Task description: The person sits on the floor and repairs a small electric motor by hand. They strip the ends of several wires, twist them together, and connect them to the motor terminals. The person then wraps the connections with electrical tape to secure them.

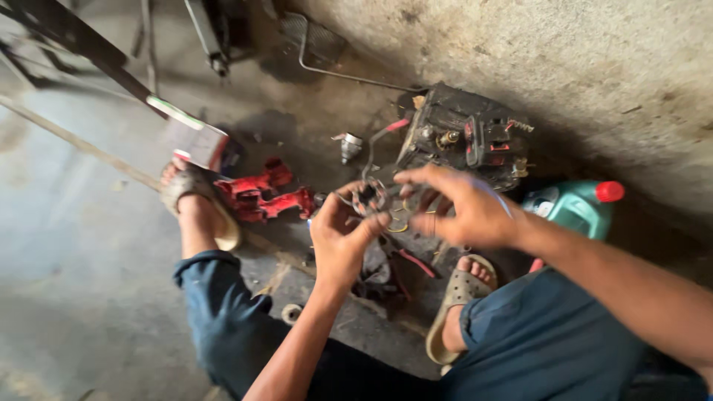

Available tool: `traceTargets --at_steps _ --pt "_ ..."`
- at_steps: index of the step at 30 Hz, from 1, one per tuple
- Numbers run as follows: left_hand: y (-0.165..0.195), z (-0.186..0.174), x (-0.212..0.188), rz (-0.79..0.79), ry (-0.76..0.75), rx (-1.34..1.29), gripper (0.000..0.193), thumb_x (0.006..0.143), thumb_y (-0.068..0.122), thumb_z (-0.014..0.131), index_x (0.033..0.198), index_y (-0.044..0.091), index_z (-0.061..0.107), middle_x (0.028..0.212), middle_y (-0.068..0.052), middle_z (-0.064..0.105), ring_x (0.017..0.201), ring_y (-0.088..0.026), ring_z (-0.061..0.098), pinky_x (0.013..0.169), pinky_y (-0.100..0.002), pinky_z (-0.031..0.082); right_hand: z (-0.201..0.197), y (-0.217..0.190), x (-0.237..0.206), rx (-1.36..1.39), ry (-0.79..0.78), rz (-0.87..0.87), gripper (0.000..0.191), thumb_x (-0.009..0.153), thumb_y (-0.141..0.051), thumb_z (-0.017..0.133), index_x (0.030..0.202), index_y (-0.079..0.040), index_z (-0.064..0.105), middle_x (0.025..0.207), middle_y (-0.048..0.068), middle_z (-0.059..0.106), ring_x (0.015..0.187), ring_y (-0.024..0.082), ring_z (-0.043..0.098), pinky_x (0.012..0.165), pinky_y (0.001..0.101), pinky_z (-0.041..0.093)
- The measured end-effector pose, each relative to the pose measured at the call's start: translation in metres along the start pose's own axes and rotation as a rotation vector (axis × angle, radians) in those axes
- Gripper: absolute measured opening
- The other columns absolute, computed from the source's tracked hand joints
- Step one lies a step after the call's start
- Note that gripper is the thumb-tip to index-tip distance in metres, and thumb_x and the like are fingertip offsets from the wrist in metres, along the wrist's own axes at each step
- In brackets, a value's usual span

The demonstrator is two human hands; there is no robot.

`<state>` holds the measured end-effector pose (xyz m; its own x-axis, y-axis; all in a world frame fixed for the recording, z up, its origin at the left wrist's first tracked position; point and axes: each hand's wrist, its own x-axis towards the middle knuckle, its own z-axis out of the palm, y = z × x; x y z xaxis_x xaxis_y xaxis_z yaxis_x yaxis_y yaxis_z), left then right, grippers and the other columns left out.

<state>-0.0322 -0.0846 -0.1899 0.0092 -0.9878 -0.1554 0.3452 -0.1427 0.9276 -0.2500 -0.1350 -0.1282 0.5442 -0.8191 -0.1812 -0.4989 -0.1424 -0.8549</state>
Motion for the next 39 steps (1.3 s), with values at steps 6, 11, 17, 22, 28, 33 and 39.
traceTargets --at_steps 6,11,17,22,28,33,39 --pt "-0.017 0.001 0.004 0.098 0.137 0.091 0.048 0.08 0.002 0.082 0.123 0.0 0.061 0.1 -0.004 0.071 0.083 -0.008 0.065 0.072 -0.025 0.056 -0.013 0.017 0.001 -0.107 0.128 -0.088 0.045 0.087 -0.023 0.078 0.128 -0.009 0.066 0.115 0.007 0.069 0.099 0.014 0.07 0.08 0.0307 0.058" --pt "-0.016 0.008 -0.01 0.212 0.244 0.351 0.052 0.076 0.003 0.085 0.118 0.003 0.056 0.096 -0.004 0.068 0.079 -0.009 0.065 0.067 -0.025 0.054 -0.012 -0.006 -0.016 -0.039 0.114 -0.024 0.048 0.084 -0.026 0.08 0.126 -0.009 0.065 0.103 0.005 0.072 0.082 0.012 0.069 0.073 0.0302 0.057" --pt "0.007 -0.002 -0.045 0.3 0.114 0.215 0.046 0.079 0.004 0.085 0.118 0.003 0.06 0.103 -0.002 0.069 0.09 -0.008 0.065 0.077 -0.024 0.055 0.02 -0.058 -0.055 0.237 0.218 -0.151 0.031 0.093 -0.02 0.074 0.121 -0.005 0.072 0.087 0.003 0.074 0.075 0.01 0.066 0.068 0.0292 0.055" --pt "0.009 -0.03 -0.123 0.175 0.102 0.031 0.044 0.082 0.005 0.083 0.122 0.0 0.065 0.096 -0.009 0.065 0.078 -0.016 0.061 0.066 -0.029 0.049 0.057 -0.107 -0.11 0.231 0.242 -0.25 0.024 0.094 -0.018 0.072 0.114 -0.004 0.074 0.09 0.002 0.078 0.076 0.008 0.069 0.068 0.0271 0.056" --pt "-0.004 -0.067 -0.204 0.178 0.048 0.128 0.048 0.074 0.004 0.083 0.117 0.0 0.061 0.104 -0.009 0.072 0.094 -0.014 0.074 0.08 -0.029 0.061 0.093 -0.146 -0.173 -0.401 0.334 -0.681 0.015 0.088 -0.019 0.081 0.095 -0.007 0.074 0.084 0.007 0.072 0.075 0.021 0.069 0.065 0.0319 0.052" --pt "0.0 -0.083 -0.236 0.262 0.141 0.174 0.049 0.079 0.005 0.084 0.122 -0.001 0.062 0.106 -0.008 0.07 0.087 -0.015 0.066 0.076 -0.029 0.056 0.111 -0.193 -0.209 -0.794 0.328 -0.824 0.02 0.084 -0.019 0.085 0.086 -0.007 0.07 0.073 0.006 0.062 0.063 0.026 0.061 0.054 0.0386 0.046" --pt "0.019 -0.084 -0.284 0.478 0.065 0.098 0.049 0.084 0.008 0.083 0.125 -0.004 0.059 0.114 -0.007 0.066 0.104 -0.014 0.068 0.096 -0.029 0.057 0.125 -0.241 -0.249 -0.85 0.359 -0.993 0.02 0.086 -0.015 0.086 0.091 -0.006 0.069 0.076 0.005 0.062 0.065 0.023 0.059 0.056 0.0364 0.045"
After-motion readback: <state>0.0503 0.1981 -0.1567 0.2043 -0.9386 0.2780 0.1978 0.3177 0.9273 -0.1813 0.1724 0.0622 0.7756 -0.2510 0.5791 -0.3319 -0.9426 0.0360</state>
